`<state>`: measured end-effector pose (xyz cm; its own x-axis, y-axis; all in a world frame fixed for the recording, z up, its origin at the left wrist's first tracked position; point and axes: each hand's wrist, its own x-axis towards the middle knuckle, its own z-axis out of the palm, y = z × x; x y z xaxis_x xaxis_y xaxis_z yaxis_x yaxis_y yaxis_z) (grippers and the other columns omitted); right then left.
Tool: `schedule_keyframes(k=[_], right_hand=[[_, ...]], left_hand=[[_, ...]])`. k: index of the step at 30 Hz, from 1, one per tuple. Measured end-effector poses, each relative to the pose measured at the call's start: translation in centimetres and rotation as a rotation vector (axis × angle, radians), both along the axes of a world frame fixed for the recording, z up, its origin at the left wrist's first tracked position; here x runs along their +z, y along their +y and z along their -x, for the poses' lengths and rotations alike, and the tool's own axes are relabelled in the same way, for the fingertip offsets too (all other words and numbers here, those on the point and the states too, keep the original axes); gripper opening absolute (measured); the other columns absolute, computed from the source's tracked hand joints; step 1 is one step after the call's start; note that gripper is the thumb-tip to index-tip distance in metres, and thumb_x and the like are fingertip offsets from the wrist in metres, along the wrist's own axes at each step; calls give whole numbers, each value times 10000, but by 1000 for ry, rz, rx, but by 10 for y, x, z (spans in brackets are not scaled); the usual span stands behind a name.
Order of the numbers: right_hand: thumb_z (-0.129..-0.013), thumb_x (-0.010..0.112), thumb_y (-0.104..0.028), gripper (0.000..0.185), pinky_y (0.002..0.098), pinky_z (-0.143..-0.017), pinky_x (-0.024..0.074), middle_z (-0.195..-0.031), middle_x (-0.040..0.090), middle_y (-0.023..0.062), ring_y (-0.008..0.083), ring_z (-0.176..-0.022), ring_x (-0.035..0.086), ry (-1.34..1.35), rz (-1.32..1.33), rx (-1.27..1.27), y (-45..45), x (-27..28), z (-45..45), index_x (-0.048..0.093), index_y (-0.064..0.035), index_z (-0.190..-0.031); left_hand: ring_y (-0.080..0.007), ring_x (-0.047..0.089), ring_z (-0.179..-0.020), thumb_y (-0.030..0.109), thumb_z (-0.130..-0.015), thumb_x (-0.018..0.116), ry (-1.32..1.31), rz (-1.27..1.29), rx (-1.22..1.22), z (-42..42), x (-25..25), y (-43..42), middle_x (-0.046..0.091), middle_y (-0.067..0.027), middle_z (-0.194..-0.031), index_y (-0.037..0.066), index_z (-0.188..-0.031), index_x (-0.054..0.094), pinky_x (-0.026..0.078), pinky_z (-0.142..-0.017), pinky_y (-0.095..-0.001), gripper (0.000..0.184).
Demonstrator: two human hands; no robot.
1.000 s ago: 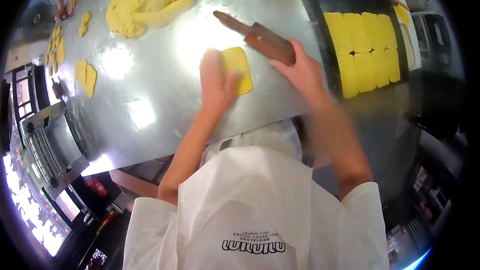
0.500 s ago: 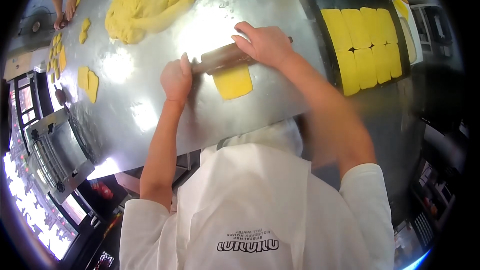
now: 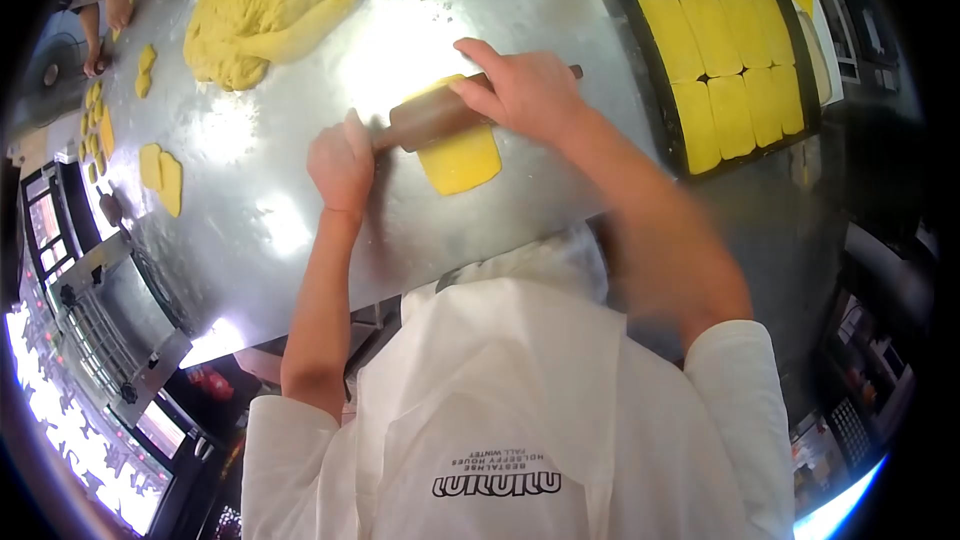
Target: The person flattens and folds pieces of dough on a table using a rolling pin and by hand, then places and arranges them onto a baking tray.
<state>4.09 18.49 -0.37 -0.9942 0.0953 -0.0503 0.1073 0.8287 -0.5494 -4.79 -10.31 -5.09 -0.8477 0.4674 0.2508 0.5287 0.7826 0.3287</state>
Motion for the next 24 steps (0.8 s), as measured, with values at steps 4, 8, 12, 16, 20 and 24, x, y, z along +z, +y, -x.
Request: schedule_keyframes(k=[4,8,12,16,20,24], right_hand=[[-845,769,-553,749,468,-673,538,-873,739,137,376,-747,700,28,41,128,-7,4,-52,567,-149,-1442],[-808,803,-590,837,447,-759,554,-926,751,147,367,-840,721,-78,88,98,-16,20,-77,546,-157,-1476],[-902,750,-544,634,398,-844,560,-999,773,157,334,-923,739,-134,304,-219,3,8,-47,615,-206,-1421],[-994,669,-455,460,397,-857,557,-1037,758,175,363,-944,729,38,362,-449,38,-15,-54,649,-176,-1359],[-1043,601,-428,395,396,-868,552,-1059,741,189,393,-983,714,191,175,-484,53,-16,-65,650,-160,-1330],[-1054,568,-459,414,404,-907,541,-1101,740,193,400,-1039,708,129,252,-575,49,-9,-69,651,-157,-1325]], left_hand=[[-411,538,-675,212,-1038,507,-30,41,-85,-42,0,-16,587,-176,-694,66,-677,576,388,-652,-535,396],[-404,542,-685,177,-1029,559,-83,-51,-73,-71,10,-18,589,-155,-703,45,-697,577,394,-662,-532,358],[-425,628,-953,203,-1051,578,-47,-204,-76,-31,51,13,692,-204,-994,-9,-983,691,481,-853,-520,250],[-465,467,-1406,282,-1021,639,-81,-117,-265,-55,54,23,489,-252,-1543,-37,-1515,467,387,-1167,-523,613],[-451,339,-1511,443,-968,686,-275,-6,-539,-101,26,51,320,-231,-1673,-27,-1595,339,305,-1225,-560,857],[-449,329,-1512,550,-952,649,-278,95,-497,-116,31,59,325,-226,-1669,-45,-1580,347,285,-1231,-568,916]])
